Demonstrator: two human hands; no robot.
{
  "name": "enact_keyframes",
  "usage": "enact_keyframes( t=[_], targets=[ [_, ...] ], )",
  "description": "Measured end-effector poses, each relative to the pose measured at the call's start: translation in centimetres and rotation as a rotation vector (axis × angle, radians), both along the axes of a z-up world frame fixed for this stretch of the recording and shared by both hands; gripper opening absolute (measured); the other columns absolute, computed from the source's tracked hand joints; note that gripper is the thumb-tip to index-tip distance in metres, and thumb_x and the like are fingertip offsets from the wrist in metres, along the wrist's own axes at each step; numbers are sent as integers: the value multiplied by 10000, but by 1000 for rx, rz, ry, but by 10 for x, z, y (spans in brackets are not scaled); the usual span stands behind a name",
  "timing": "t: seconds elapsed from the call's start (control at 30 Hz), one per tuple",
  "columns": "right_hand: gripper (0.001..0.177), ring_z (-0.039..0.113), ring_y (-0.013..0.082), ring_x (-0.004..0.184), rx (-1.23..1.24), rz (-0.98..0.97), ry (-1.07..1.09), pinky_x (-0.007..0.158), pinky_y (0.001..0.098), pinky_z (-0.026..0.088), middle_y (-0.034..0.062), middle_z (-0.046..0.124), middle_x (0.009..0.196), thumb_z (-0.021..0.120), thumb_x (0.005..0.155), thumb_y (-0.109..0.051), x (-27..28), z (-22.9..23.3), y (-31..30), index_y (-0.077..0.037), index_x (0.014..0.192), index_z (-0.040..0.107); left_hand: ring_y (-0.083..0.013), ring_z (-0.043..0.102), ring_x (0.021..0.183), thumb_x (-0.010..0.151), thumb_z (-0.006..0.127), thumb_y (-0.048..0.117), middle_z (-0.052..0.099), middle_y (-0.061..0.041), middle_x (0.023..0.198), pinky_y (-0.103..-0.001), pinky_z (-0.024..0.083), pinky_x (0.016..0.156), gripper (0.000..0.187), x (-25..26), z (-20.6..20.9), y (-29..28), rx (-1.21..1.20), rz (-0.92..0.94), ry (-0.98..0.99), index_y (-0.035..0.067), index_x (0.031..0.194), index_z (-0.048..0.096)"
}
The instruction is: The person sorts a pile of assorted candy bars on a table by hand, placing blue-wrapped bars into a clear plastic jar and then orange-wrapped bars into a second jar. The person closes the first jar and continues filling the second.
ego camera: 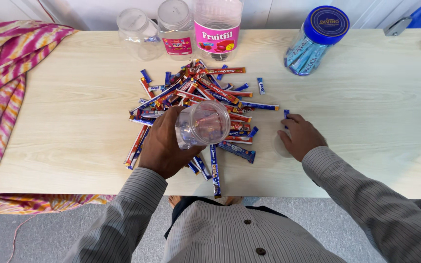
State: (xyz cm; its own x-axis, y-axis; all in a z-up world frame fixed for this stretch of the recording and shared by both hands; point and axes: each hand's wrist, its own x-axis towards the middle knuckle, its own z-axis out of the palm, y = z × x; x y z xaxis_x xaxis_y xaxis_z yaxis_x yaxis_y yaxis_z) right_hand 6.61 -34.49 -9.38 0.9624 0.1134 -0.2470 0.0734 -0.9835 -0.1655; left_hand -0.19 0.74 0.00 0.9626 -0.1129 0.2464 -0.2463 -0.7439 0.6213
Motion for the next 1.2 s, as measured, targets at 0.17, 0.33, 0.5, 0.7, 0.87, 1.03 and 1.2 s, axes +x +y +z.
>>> enact_keyframes(
  t=[0.17, 0.33, 0.5, 0.7, 0.87, 1.03, 1.2],
  targets=[
    [290, 725, 248, 1081, 116, -167, -3, 1017, 410, 577, 54, 692, 1310, 640, 1005, -286, 9, 6, -3, -95, 1196, 746, -403, 625, 1190, 644, 959, 325, 649, -207, 1265, -514, 531, 962, 912, 0, -2, 11, -14, -40, -14, 26, 1355, 473],
    [213, 757, 234, 973, 226, -307, -67, 957, 386, 597, 58, 762, 1149, 717, 976, -238, 11, 6, 2, -92, 1116, 782, -396, 621, 1185, 639, 956, 320, 645, -176, 1280, -514, 528, 961, 926, 6, -2, 27, 5, -101, -71, 26, 1366, 463],
    [211, 757, 205, 989, 476, -545, -121, 949, 350, 606, 100, 789, 1076, 797, 884, -76, 13, -1, 7, -62, 1089, 749, -373, 631, 1168, 640, 943, 295, 659, -146, 1248, -499, 535, 953, 874, 11, 3, 45, -6, -102, 54, 87, 1362, 497],
    [350, 740, 230, 1000, 563, -443, -237, 865, 356, 621, 117, 746, 1134, 690, 932, -11, 14, 5, 37, -86, 1274, 678, -367, 633, 1160, 631, 950, 322, 659, -149, 1221, -491, 535, 954, 848, 18, 4, 65, -7, -113, 51, 95, 1325, 518],
    [255, 737, 169, 974, 998, -209, -210, 786, 289, 680, 93, 715, 1116, 660, 966, -32, 6, 36, 105, -3, 1220, 661, -371, 621, 1184, 623, 953, 348, 652, -160, 1251, -506, 515, 979, 882, 25, -1, 77, 16, -125, 62, 93, 1353, 527],
    [254, 718, 112, 961, 1223, 4, -132, 846, 273, 669, 58, 691, 1047, 685, 970, -45, -9, 85, 158, 19, 1202, 604, -389, 592, 1226, 599, 972, 429, 634, -179, 1303, -531, 470, 1023, 963, 30, -4, 85, 79, -141, 34, 85, 1382, 531],
    [256, 694, 86, 978, 1279, 51, -78, 871, 259, 626, 52, 691, 1063, 699, 961, -44, -18, 110, 191, 1, 1186, 587, -365, 604, 1236, 599, 959, 479, 657, -146, 1292, -511, 467, 1065, 968, 30, 2, 90, 57, -138, 121, 96, 1391, 555]
  ],
)
